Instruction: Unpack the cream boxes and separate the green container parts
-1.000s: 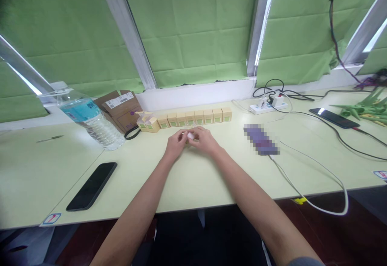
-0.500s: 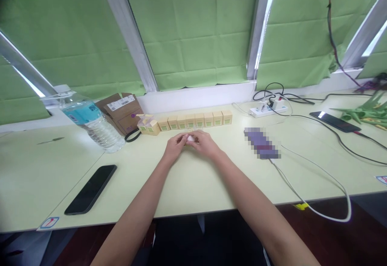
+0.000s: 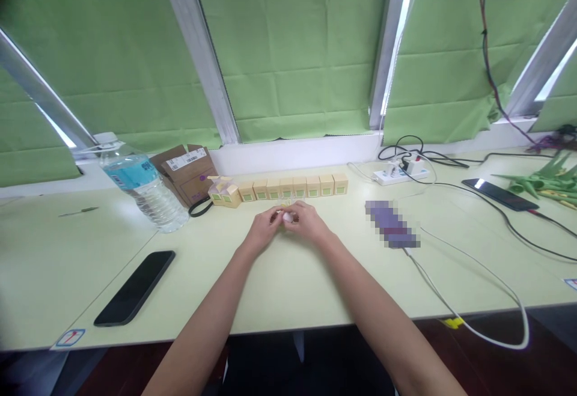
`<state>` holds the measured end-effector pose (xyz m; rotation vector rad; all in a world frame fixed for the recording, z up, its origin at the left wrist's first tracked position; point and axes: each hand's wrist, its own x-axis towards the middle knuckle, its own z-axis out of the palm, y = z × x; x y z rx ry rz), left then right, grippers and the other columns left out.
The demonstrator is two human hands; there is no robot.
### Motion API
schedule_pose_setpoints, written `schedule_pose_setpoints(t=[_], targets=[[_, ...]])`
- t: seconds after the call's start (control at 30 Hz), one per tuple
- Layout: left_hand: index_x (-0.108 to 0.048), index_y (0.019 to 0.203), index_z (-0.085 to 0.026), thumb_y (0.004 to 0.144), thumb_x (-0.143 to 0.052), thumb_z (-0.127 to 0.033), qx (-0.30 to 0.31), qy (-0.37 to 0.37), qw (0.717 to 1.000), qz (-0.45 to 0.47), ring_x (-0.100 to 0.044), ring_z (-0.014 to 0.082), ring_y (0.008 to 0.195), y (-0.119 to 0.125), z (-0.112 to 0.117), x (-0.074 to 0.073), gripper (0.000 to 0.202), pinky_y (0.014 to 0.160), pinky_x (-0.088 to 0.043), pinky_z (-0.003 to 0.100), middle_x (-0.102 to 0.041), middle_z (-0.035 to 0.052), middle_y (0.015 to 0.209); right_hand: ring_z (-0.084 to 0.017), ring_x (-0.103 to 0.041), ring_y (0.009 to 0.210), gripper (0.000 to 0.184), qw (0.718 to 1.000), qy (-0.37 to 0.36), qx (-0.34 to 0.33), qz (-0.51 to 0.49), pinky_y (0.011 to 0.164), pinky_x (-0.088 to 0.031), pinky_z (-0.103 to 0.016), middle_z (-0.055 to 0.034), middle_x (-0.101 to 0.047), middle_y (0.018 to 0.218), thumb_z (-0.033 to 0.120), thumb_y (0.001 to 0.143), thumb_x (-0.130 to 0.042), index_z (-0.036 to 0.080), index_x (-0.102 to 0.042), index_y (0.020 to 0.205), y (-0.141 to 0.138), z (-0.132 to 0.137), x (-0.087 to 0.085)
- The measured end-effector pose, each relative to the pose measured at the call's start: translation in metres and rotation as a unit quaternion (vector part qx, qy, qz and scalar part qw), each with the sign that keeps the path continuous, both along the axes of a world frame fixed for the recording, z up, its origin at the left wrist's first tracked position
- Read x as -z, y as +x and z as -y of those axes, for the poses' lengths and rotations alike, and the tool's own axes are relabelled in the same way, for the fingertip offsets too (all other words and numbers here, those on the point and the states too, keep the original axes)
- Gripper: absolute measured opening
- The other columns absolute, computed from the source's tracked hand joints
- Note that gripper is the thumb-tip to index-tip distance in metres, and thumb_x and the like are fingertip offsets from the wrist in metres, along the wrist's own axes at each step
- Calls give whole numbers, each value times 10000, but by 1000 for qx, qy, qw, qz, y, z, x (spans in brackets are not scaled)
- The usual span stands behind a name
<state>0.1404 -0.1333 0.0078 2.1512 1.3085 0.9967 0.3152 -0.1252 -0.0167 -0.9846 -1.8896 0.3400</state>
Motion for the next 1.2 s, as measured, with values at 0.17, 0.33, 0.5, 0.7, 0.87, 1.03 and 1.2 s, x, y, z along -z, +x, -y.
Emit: schedule_pose_setpoints(t=[0.17,0.33,0.5,0.7,0.87,1.03,1.2], targets=[[-700,1149,-243,968,-453,-348,-4,9,1000,-26,-686,219,976,2,-1,1,324,893,-502,327,-752,46,1102,-189,-669,827,213,1000,11,26,2,729,-620,-318,-65,-663,918,187,749,-673,197,-716,958,-2,-1,2],[-700,1130,-237,968,-451,-346,-20,20,999,-32,-690,226,965,4,-5,5,316,859,-498,319,-752,61,1102,-185,-673,831,205,999,2,39,-4,750,-618,-330,-64,-657,936,201,736,-677,192,-685,940,-5,-2,2],[-700,1078,-236,985,-418,-388,-42,12,999,-28,-685,217,870,3,-4,5,333,793,-488,307,-758,56,971,-180,-680,825,181,997,0,51,-55,701,-629,-313,-65,-664,957,260,743,-692,192,-678,911,-7,-2,1],[-701,1078,-223,971,-451,-471,-28,7,999,40,-665,181,823,4,-1,3,368,781,-492,276,-748,24,932,-174,-691,820,202,994,-21,17,-104,701,-645,-314,-60,-665,976,335,788,-700,206,-687,943,-4,4,-2],[-672,1173,-218,978,-444,-436,3,-3,996,85,-663,188,973,3,2,1,371,860,-504,291,-727,46,1124,-165,-714,790,229,990,-67,14,-122,694,-641,-302,-61,-700,1012,357,813,-690,203,-670,981,-5,5,-5],[-580,1325,-227,895,-529,-233,54,25,995,75,-604,207,1139,2,3,4,432,891,-512,310,-621,87,1340,-178,-736,830,237,983,-97,10,-159,747,-639,-318,-52,-734,1011,361,840,-675,208,-665,1022,-3,5,-6],[-544,1350,-254,842,-631,-242,45,48,996,60,-598,206,1134,6,4,7,516,904,-515,321,-585,93,1365,-172,-731,822,251,984,-85,19,-156,749,-633,-307,-65,-725,1079,352,850,-661,205,-677,1054,-2,3,-4]])
